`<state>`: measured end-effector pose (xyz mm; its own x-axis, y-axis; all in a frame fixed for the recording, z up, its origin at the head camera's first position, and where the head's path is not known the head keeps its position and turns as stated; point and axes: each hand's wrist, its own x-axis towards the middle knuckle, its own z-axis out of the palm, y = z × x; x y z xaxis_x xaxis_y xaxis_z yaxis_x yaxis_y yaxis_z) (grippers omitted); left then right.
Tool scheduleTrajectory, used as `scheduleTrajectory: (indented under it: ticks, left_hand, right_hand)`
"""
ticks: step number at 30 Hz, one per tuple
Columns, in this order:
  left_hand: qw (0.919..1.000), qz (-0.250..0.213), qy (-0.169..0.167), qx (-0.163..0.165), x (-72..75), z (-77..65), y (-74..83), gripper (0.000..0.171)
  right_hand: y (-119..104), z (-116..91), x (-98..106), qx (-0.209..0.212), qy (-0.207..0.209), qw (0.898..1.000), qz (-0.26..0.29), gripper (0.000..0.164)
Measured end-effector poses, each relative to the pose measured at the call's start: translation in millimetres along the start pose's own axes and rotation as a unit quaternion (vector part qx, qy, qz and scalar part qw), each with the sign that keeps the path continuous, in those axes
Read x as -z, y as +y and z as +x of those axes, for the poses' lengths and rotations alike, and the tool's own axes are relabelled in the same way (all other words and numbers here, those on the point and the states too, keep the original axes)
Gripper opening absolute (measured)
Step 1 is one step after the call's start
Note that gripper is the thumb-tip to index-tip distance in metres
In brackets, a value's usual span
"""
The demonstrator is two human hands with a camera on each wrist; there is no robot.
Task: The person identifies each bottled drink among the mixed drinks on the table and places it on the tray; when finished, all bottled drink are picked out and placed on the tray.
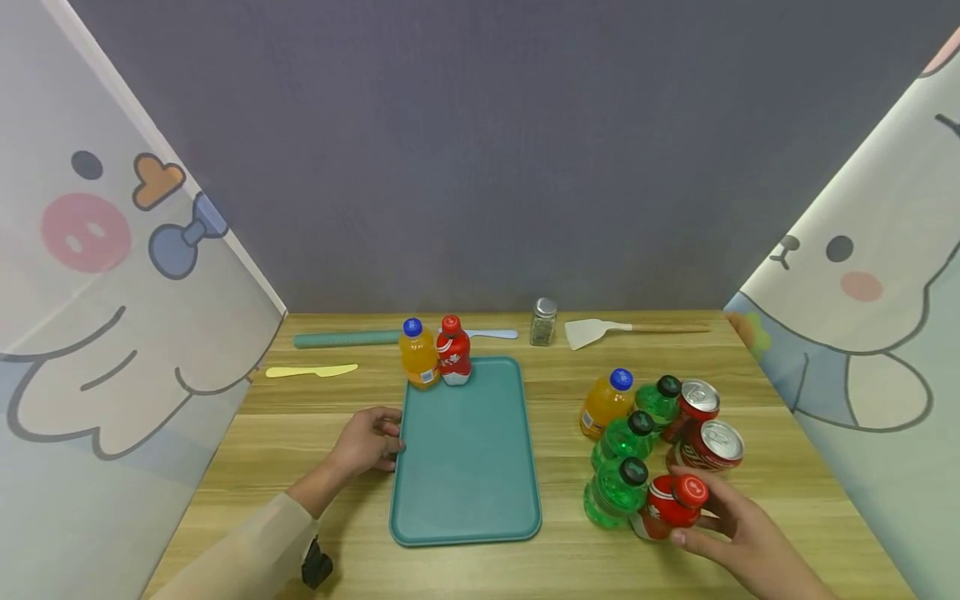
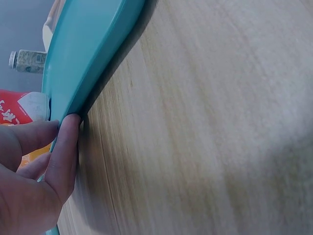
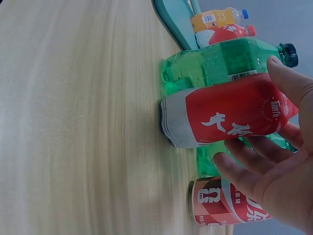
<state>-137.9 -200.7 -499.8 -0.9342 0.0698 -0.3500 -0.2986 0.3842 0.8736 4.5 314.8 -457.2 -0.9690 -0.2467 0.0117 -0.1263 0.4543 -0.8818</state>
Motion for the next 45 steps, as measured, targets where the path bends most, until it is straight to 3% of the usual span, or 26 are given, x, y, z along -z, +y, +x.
scheduleTrajectory:
  ticks: [10, 20, 27, 35, 45]
  left_hand:
    - [1.0000, -0.008, 0.002, 0.006, -0.1, 0.0, -1.4, 0.052]
    - [1.0000, -0.007, 0.004, 0.005, -0.5, 2.6, 1.8, 0.053]
    - [0.9999, -0.003, 0.006, 0.007, -1.9, 1.4, 1.3, 0.052]
    - [1.0000, -0.004, 0.002, 0.003, -1.9, 0.7, 1.6, 0.051]
    - [0.9999, -0.008, 0.002, 0.011, -1.8, 1.3, 2.6, 0.051]
  right_hand:
    - [3.9, 3.5, -2.0, -0.080, 0.019, 0.996, -0.019, 0.070]
    - [-0.7, 6.1, -4.8, -0.111, 0.064, 0.988, -0.082, 0.069]
    - [-3.5, 5.5, -3.2, -0.144, 0.060, 0.984, -0.089, 0.074]
    - [-11.4, 1.2, 6.8, -0.108, 0.095, 0.982, -0.122, 0.071]
    - [-37.9, -5.4, 26.1, -0.054, 0.126, 0.984, -0.115, 0.068]
